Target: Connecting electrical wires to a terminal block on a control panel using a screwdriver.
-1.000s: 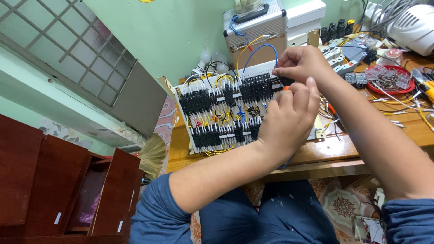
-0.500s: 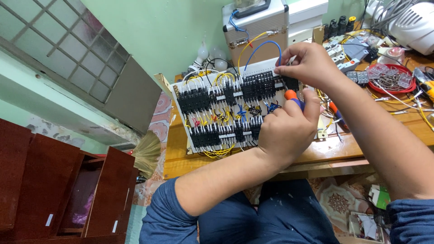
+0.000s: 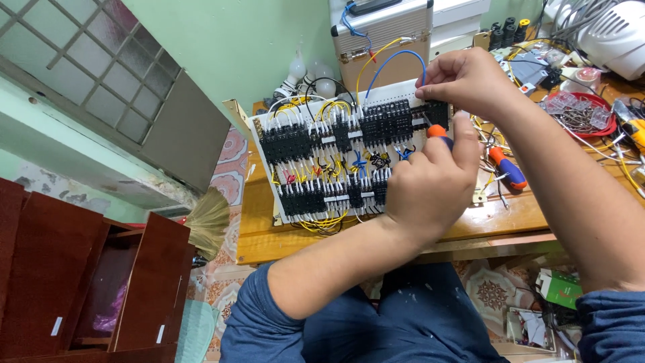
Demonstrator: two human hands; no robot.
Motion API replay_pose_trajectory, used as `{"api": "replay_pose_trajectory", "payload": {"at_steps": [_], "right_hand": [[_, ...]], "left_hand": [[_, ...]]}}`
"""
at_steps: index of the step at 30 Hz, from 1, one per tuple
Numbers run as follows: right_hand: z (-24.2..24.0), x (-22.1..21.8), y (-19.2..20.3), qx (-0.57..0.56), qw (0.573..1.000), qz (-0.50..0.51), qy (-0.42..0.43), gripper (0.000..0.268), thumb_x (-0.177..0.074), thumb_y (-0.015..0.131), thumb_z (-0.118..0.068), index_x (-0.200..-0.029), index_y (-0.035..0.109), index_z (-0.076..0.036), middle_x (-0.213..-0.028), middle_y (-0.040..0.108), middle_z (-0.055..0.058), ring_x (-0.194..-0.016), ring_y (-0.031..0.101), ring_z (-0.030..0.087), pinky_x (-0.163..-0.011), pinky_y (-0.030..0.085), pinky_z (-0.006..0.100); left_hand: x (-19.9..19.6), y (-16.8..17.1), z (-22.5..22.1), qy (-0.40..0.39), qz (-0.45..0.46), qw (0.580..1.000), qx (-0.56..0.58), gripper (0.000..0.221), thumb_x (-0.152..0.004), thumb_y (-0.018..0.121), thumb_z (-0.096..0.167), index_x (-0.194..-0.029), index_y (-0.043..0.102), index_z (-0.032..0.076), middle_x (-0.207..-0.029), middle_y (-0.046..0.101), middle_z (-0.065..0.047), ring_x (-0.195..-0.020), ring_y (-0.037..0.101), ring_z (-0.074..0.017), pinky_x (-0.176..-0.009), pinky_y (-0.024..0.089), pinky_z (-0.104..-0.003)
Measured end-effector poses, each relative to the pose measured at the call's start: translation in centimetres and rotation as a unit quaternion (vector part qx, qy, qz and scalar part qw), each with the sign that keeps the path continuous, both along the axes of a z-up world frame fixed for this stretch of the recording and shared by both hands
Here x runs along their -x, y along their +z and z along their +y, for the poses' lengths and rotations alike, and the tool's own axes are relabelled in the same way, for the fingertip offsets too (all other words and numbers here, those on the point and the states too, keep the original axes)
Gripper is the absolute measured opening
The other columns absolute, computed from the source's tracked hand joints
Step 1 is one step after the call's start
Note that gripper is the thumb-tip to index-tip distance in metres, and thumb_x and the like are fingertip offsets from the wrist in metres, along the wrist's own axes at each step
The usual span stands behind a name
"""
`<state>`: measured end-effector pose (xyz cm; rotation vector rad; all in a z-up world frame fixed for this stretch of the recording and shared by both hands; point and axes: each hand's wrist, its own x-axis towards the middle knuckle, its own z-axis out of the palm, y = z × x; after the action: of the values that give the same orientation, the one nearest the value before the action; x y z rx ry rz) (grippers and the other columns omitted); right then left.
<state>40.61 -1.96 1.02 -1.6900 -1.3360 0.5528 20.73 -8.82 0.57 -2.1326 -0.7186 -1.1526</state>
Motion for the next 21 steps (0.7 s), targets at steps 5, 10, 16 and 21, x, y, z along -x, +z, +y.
{"api": "replay_pose_trajectory", "payload": {"at_steps": [5,10,16,21], "right_hand": [[0.4,-0.3,-0.3,-0.011,1.000,0.005,0.008,0.012,-0.087,0.085,-0.011,-0.094,0.075,-0.008,-0.086,0.075,0.003,-0.079,0.062,0.005,-0.072,0.051,0.022],[-0.5,0.5,0.9,0.004,1.000,0.016,0.003,0.011,-0.086,0.084,-0.009,-0.092,0.075,-0.007,-0.088,0.076,0.003,-0.082,0.066,0.006,-0.078,0.053,0.022],[-0.5,0.8,1.7,0.026,1.000,0.002,0.015,0.010,-0.089,0.080,-0.008,-0.099,0.076,-0.007,-0.097,0.077,0.004,-0.089,0.069,0.009,-0.083,0.053,0.024],[-0.9,1.2,3.1,0.073,0.996,0.050,-0.001,0.017,-0.090,0.077,-0.009,-0.107,0.077,-0.008,-0.097,0.076,0.005,-0.090,0.067,0.010,-0.083,0.053,0.024]], "left_hand": [[3.2,1.9,0.2,-0.109,-0.005,0.994,-0.020,0.048,-0.103,0.061,0.059,-0.117,0.071,0.015,-0.068,0.047,0.007,-0.049,0.048,-0.0098,-0.044,0.037,-0.028],[8.5,2.7,-2.7,-0.224,0.034,0.973,0.051,0.039,-0.111,0.051,0.042,-0.114,0.073,0.010,-0.070,0.043,0.004,-0.053,0.039,-0.0125,-0.047,0.030,-0.029],[12.0,-0.9,-3.0,-0.305,-0.007,0.932,0.195,0.031,-0.109,0.055,0.031,-0.113,0.071,0.005,-0.075,0.064,-0.002,-0.056,0.056,-0.0179,-0.048,0.037,-0.032],[13.7,-3.1,-2.3,-0.258,-0.051,0.923,0.283,0.030,-0.107,0.052,0.031,-0.106,0.070,0.008,-0.082,0.071,-0.003,-0.056,0.059,-0.0215,-0.050,0.042,-0.033]]}}
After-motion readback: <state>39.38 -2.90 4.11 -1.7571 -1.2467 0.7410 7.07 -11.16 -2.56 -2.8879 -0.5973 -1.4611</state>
